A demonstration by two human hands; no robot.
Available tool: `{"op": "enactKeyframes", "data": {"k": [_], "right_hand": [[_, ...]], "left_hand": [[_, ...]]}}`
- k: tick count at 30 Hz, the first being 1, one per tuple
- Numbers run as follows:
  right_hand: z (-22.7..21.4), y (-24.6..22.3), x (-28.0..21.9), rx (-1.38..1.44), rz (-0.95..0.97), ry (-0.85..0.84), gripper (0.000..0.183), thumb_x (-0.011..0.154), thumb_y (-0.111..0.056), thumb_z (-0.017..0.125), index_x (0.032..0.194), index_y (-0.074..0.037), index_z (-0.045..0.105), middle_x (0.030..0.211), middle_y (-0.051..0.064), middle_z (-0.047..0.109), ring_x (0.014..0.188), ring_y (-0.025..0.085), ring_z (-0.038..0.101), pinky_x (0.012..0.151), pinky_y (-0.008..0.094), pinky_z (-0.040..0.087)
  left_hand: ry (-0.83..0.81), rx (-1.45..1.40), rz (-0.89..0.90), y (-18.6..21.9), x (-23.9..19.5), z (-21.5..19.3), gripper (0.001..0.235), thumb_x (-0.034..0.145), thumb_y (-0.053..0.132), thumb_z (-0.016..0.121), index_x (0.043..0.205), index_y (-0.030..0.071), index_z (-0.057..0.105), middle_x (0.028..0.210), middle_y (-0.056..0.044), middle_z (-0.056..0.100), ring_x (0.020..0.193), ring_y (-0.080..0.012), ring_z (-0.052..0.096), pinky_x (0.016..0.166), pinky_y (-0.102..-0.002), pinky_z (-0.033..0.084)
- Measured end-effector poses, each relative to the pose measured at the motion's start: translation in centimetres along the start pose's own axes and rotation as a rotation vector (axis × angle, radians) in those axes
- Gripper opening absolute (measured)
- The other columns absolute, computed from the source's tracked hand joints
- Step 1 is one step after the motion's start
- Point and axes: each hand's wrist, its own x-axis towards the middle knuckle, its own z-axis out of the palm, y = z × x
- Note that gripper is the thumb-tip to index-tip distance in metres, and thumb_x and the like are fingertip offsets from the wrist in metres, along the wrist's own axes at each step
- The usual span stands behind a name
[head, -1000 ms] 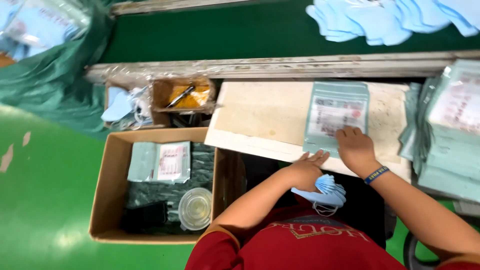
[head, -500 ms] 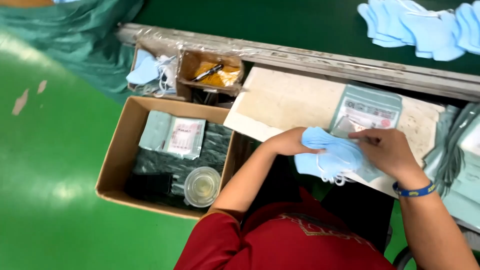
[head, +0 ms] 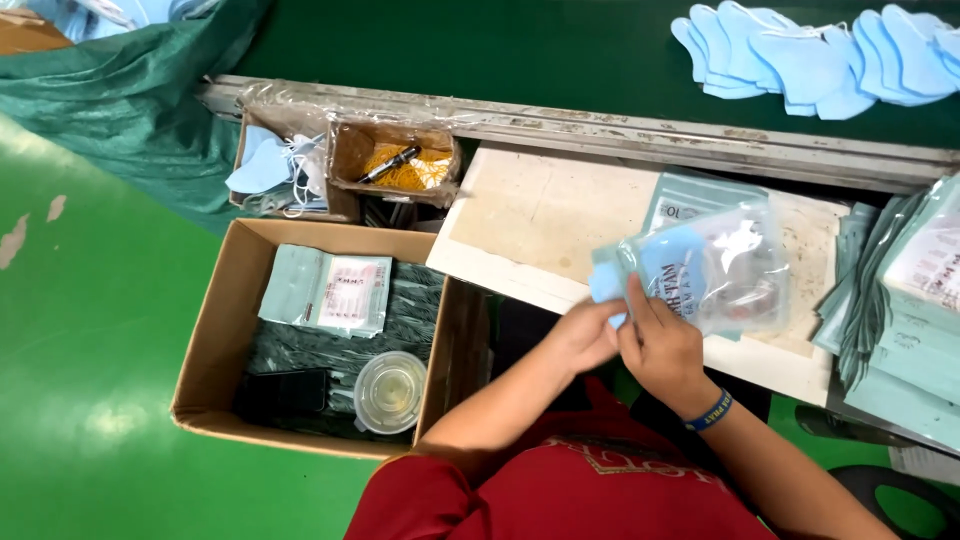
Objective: The recorder is counting and placing disposable blue face masks into plastic retail bags on an assembly line.
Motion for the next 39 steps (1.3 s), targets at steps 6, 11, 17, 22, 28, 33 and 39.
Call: {"op": "enactKeyframes", "data": {"k": [6,11,17,22,28,33,39], "right_hand": [[-1.6,-2.5,-3.6,0.27,0.03,-0.424,0.051,0.084,-0.009,0.07,0.134,0.002,0.064,0.08,0.014,0.066,0.066,0.028,0.068,0.062,0.039,0.055],[-7.2,1.3,0.7,0.305,-0.179,-0.291,0.056,0.077,-0.024,0.078,0.125,0.0,0.063,0.114,0.02,0.07,0.096,0.036,0.07,0.084,0.042,0.055],[-7.1,5.5,-2.2,0.551,0.64,-0.805,0.026,0.076,-0.016,0.085,0.098,-0.003,0.081,0.081,0.004,0.08,0.067,0.015,0.071,0.061,0.032,0.059],[-6.5,7.4,-4.4,0.755,0.71,-0.387,0.018,0.087,-0.008,0.08,0.103,0.002,0.08,0.077,0.001,0.072,0.069,0.006,0.057,0.059,0.025,0.048],[-7.2,4.5,-2.0,0.788,0.501,-0.355,0.014,0.087,-0.006,0.076,0.099,0.002,0.077,0.092,0.005,0.078,0.085,0.009,0.069,0.075,0.024,0.056],[-7.2,4.9,-2.9,0.712,0.586,-0.304,0.013,0.087,-0.001,0.077,0.099,0.002,0.078,0.093,0.009,0.08,0.084,0.012,0.07,0.076,0.025,0.056],[-8.9,5.6,-3.0,0.792,0.66,-0.257,0.023,0.082,0.008,0.072,0.103,0.002,0.079,0.097,0.01,0.08,0.084,0.013,0.071,0.075,0.026,0.058]], "left_hand": [[0.186,0.322,-0.201,-8.5,5.1,-12.0,0.032,0.107,0.014,0.065,0.134,-0.001,0.057,0.128,-0.01,0.062,0.118,-0.0227,0.06,0.105,-0.039,0.051],[-0.389,1.138,-0.156,-6.7,-2.0,-2.7,0.035,0.098,0.023,0.064,0.124,0.0,0.065,0.115,-0.015,0.07,0.107,-0.0259,0.067,0.092,-0.037,0.056],[-0.46,1.801,-0.34,-2.1,-6.8,4.5,0.038,0.097,0.021,0.062,0.13,0.002,0.065,0.112,-0.017,0.073,0.104,-0.0298,0.069,0.09,-0.039,0.055],[0.05,1.908,0.498,2.0,-8.4,8.6,0.023,0.113,0.027,0.06,0.131,0.014,0.066,0.121,-0.01,0.074,0.106,-0.0211,0.068,0.095,-0.033,0.056],[-0.009,1.853,0.689,3.1,-7.4,10.3,0.044,0.09,0.025,0.073,0.126,-0.001,0.064,0.117,-0.014,0.06,0.115,-0.0312,0.051,0.096,-0.044,0.038],[-0.087,1.912,0.66,3.1,-7.0,9.6,0.014,0.092,0.021,0.073,0.096,0.009,0.068,0.099,-0.004,0.063,0.102,-0.0243,0.055,0.088,-0.039,0.034],[-0.166,1.957,0.65,4.6,-7.4,10.0,0.013,0.094,0.022,0.071,0.094,0.01,0.066,0.092,-0.006,0.065,0.092,-0.0268,0.062,0.083,-0.042,0.039]]}}
